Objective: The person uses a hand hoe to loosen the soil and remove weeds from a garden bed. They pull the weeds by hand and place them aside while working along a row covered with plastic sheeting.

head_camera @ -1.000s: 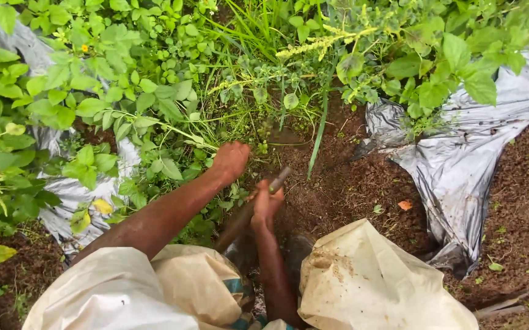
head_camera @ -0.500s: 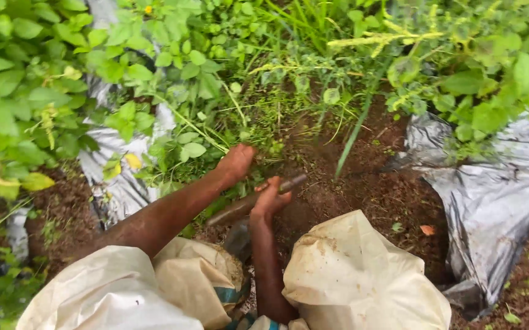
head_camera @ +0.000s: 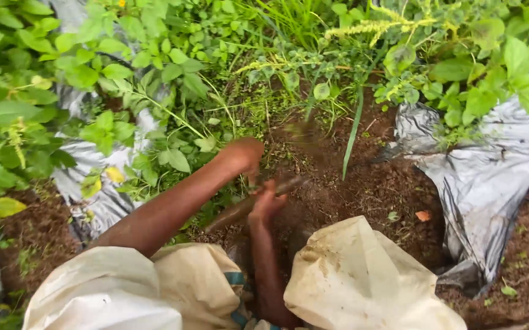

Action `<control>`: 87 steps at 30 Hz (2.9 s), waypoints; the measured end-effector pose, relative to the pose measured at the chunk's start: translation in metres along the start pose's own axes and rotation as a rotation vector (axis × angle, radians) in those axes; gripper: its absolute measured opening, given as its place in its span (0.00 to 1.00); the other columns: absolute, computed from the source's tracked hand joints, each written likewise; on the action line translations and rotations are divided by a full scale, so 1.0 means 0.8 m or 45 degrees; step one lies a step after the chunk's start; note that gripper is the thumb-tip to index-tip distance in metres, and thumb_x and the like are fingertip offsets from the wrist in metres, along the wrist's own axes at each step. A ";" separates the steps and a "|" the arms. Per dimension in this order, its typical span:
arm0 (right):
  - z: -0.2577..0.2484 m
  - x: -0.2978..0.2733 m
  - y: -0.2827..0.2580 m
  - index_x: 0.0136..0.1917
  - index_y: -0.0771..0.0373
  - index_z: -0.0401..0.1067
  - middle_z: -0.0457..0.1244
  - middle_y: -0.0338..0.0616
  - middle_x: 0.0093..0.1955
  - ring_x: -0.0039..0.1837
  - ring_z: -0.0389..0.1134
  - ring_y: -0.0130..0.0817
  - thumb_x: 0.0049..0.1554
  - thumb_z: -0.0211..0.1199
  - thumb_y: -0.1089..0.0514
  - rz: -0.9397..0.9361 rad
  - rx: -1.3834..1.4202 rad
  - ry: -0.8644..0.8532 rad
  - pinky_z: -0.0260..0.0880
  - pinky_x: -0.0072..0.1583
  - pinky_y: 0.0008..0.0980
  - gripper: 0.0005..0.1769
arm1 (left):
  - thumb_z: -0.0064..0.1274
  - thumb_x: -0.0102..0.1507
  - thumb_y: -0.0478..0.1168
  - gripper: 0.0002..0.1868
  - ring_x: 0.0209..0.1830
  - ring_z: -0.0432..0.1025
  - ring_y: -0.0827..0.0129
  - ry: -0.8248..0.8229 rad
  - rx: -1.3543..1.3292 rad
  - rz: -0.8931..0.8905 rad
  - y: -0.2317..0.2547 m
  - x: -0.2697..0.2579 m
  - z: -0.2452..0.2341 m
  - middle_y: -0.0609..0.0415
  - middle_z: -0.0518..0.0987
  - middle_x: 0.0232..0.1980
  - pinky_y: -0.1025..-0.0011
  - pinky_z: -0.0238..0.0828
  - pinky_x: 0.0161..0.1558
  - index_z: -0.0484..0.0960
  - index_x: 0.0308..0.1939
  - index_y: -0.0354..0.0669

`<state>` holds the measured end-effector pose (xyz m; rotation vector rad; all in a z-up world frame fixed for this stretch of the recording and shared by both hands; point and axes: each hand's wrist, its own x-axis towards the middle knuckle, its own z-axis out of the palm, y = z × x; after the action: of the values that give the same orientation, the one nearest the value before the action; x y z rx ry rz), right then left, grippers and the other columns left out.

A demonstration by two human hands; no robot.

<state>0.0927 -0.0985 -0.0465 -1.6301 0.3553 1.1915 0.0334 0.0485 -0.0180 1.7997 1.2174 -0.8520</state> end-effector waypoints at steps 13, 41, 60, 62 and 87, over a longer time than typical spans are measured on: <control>-0.001 -0.004 0.009 0.35 0.58 0.63 0.55 0.40 0.22 0.22 0.59 0.31 0.48 0.59 0.64 -0.208 0.123 0.003 0.67 0.31 0.34 0.05 | 0.66 0.60 0.37 0.30 0.54 0.78 0.49 1.012 0.258 -0.027 -0.022 0.016 0.057 0.33 0.78 0.55 0.58 0.80 0.53 0.73 0.62 0.26; 0.016 -0.023 0.030 0.53 0.70 0.67 0.63 0.44 0.34 0.32 0.63 0.28 0.59 0.59 0.61 -0.192 -0.602 -0.250 0.69 0.36 0.29 0.11 | 0.47 0.62 0.20 0.09 0.25 0.80 0.48 0.658 -0.342 -0.038 -0.099 -0.006 0.054 0.36 0.81 0.26 0.51 0.80 0.34 0.84 0.34 0.25; 0.018 -0.043 -0.014 0.37 0.62 0.67 0.58 0.43 0.21 0.22 0.62 0.29 0.52 0.60 0.64 -0.409 -0.206 -0.121 0.68 0.29 0.32 0.03 | 0.42 0.64 0.22 0.12 0.23 0.79 0.53 0.643 -0.253 -0.049 -0.098 -0.004 0.068 0.40 0.79 0.26 0.56 0.82 0.35 0.82 0.34 0.31; 0.012 -0.038 0.020 0.43 0.64 0.68 0.61 0.44 0.25 0.24 0.64 0.30 0.55 0.60 0.62 -0.290 -0.379 -0.181 0.70 0.31 0.32 0.03 | 0.43 0.65 0.22 0.12 0.25 0.80 0.54 0.631 -0.193 -0.060 -0.090 -0.022 0.059 0.40 0.80 0.28 0.57 0.82 0.35 0.83 0.35 0.30; 0.004 -0.048 0.061 0.49 0.67 0.68 0.63 0.42 0.29 0.27 0.64 0.30 0.58 0.60 0.61 -0.057 -0.495 -0.255 0.72 0.32 0.29 0.08 | 0.45 0.63 0.23 0.13 0.27 0.81 0.50 0.617 0.026 -0.038 -0.121 -0.023 0.082 0.40 0.82 0.26 0.54 0.80 0.32 0.85 0.29 0.30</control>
<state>0.0385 -0.1281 -0.0416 -1.8136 -0.0453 1.4391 -0.0700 0.0056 -0.0556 2.0801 1.5397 -0.4518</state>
